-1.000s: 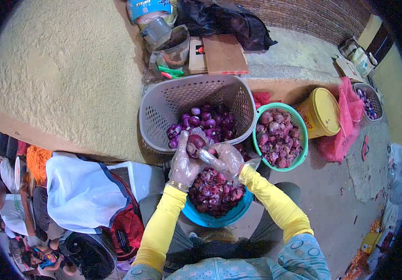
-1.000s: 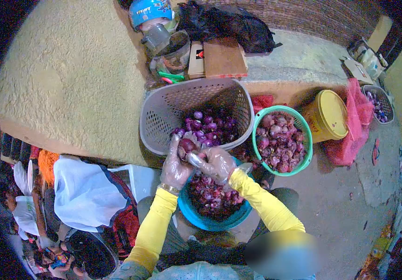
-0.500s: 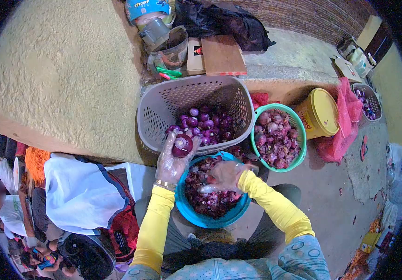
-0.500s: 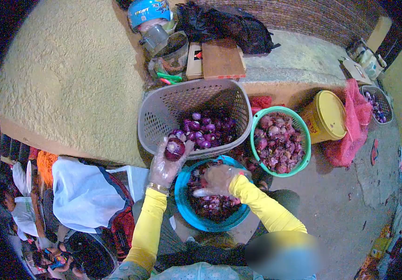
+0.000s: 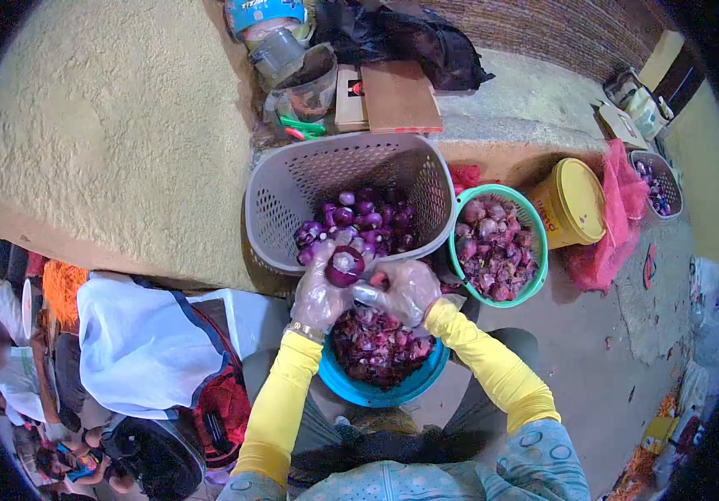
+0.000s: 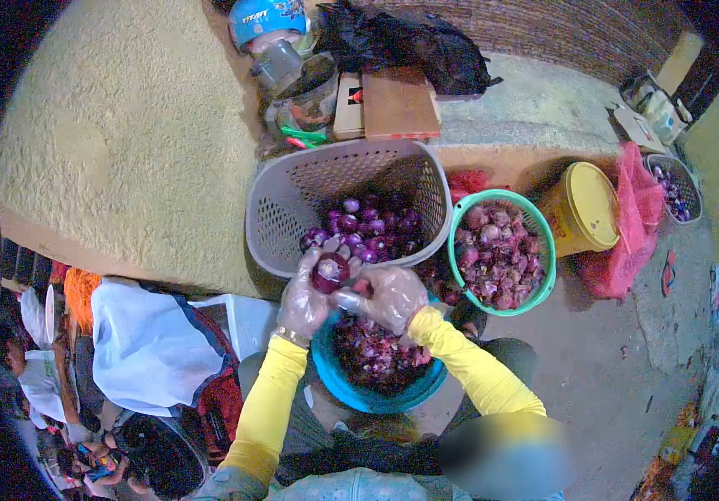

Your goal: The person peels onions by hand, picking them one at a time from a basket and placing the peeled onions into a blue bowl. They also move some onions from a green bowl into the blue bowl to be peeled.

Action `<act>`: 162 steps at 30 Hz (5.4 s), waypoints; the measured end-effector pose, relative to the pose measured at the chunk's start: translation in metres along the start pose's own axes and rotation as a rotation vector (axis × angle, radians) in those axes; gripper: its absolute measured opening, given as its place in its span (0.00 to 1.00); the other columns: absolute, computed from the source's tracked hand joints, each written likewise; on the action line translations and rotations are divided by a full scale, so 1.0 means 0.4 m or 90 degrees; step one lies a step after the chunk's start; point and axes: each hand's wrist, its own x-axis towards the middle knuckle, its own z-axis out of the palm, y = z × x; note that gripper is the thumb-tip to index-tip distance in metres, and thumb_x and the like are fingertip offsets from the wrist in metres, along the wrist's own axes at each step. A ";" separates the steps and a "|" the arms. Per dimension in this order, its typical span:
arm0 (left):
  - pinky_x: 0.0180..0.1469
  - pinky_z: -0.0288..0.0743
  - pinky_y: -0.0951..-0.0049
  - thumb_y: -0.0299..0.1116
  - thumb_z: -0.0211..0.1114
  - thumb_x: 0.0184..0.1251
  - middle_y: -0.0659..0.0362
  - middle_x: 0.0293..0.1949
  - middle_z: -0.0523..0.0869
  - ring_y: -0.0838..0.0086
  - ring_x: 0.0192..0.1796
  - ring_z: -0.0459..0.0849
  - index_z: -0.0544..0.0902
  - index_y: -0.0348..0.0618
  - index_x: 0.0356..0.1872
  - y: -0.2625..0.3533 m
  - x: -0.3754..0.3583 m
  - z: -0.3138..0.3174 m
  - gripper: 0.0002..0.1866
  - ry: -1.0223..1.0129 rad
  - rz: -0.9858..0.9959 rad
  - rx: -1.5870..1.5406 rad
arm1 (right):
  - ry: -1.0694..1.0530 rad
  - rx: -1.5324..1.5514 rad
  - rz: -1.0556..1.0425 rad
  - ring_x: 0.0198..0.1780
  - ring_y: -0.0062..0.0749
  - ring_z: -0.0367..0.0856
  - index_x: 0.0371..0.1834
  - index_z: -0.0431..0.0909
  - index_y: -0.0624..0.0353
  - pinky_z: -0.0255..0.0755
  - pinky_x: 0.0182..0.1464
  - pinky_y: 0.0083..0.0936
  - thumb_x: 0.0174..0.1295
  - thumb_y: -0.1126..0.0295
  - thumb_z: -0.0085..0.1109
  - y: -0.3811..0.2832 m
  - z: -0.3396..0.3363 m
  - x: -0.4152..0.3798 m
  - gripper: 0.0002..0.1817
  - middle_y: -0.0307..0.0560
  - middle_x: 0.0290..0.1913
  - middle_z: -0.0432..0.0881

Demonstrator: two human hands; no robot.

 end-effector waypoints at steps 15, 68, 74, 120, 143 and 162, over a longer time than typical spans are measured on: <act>0.63 0.80 0.45 0.39 0.62 0.79 0.55 0.64 0.82 0.61 0.64 0.81 0.78 0.42 0.66 -0.014 -0.007 0.007 0.20 0.018 -0.023 0.057 | 0.073 0.044 -0.018 0.36 0.54 0.88 0.43 0.85 0.58 0.81 0.43 0.47 0.64 0.41 0.65 0.012 0.008 0.005 0.27 0.53 0.31 0.89; 0.60 0.83 0.66 0.29 0.75 0.60 0.56 0.65 0.77 0.64 0.63 0.81 0.64 0.49 0.78 0.031 -0.067 0.078 0.44 -0.143 0.038 0.351 | -0.556 -0.465 -0.081 0.55 0.43 0.87 0.53 0.84 0.59 0.82 0.57 0.39 0.65 0.66 0.59 0.139 0.115 -0.038 0.16 0.49 0.51 0.87; 0.64 0.82 0.62 0.29 0.70 0.68 0.54 0.64 0.80 0.61 0.61 0.83 0.70 0.43 0.73 0.036 -0.051 0.060 0.32 -0.130 -0.018 0.243 | -0.433 -0.405 -0.126 0.55 0.49 0.87 0.49 0.86 0.59 0.82 0.57 0.42 0.62 0.65 0.63 0.187 0.148 -0.062 0.14 0.51 0.50 0.87; 0.63 0.81 0.47 0.44 0.61 0.78 0.50 0.65 0.81 0.55 0.61 0.81 0.74 0.45 0.65 0.025 -0.014 0.041 0.22 -0.030 -0.058 -0.094 | -0.480 -0.432 -0.104 0.49 0.52 0.87 0.48 0.80 0.58 0.82 0.45 0.54 0.71 0.58 0.50 0.174 0.063 -0.049 0.16 0.54 0.48 0.87; 0.68 0.78 0.44 0.35 0.65 0.75 0.53 0.53 0.83 0.61 0.58 0.82 0.79 0.41 0.54 0.053 0.008 -0.001 0.13 0.086 0.102 -0.072 | -0.120 -0.091 0.118 0.51 0.66 0.83 0.55 0.79 0.63 0.77 0.52 0.55 0.79 0.54 0.43 0.096 -0.064 -0.017 0.24 0.71 0.46 0.85; 0.76 0.65 0.48 0.45 0.57 0.76 0.48 0.63 0.81 0.52 0.69 0.77 0.72 0.40 0.72 -0.014 0.001 0.044 0.29 -0.046 0.138 0.085 | 0.089 0.289 -0.108 0.65 0.43 0.83 0.71 0.74 0.64 0.72 0.68 0.33 0.78 0.64 0.53 -0.018 0.007 -0.010 0.23 0.61 0.64 0.83</act>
